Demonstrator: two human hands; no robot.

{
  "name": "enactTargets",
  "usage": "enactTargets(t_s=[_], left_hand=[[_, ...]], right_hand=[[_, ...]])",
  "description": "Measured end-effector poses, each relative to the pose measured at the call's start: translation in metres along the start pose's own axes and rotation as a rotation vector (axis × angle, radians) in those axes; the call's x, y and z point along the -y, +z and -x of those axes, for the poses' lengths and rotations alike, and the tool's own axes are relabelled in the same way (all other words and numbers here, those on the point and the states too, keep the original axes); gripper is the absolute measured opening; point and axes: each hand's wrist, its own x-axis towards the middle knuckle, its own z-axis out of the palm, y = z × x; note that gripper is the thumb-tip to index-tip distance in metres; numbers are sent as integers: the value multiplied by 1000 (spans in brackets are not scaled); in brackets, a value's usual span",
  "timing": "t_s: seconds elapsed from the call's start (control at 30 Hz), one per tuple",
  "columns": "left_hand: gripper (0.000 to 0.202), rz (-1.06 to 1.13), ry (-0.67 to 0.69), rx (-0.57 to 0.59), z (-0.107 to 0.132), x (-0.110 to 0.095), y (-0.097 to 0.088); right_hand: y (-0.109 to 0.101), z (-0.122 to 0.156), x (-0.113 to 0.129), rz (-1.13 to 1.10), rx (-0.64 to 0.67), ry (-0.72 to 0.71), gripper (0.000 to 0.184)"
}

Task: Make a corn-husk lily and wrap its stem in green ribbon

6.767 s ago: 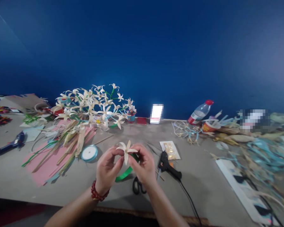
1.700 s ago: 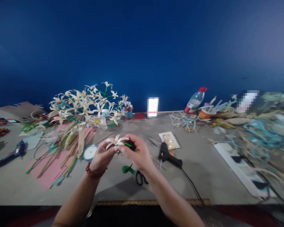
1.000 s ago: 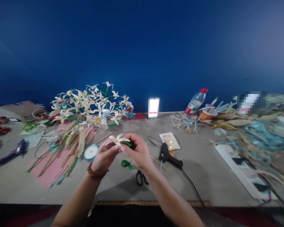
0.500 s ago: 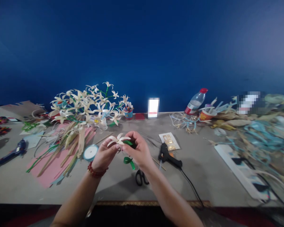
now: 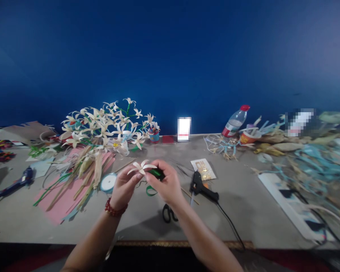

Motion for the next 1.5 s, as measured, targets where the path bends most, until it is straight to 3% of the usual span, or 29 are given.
enactTargets(t_s=[0.27,0.5,0.87,0.97,1.1,1.5], left_hand=[[15,38,16,-16,-2,-2,5],[14,-138,106,-80,2,-10,5],[11,-242,254,48,-2,-28,-4],[11,-296,269,36,0,-27,-6],[12,-253,227,-37,5,-23,-7],[9,-92,114,-99,11,-11,-10]], right_hand=[[0,1,2,-93,36,41,14],[0,2,3,-108,35,58,16],[6,0,5,-134,115,70,19],[8,-1,5,-87,96,50,18],[12,-1,3,-8,52,11,19],[17,-2,0,126,35,-37,13]])
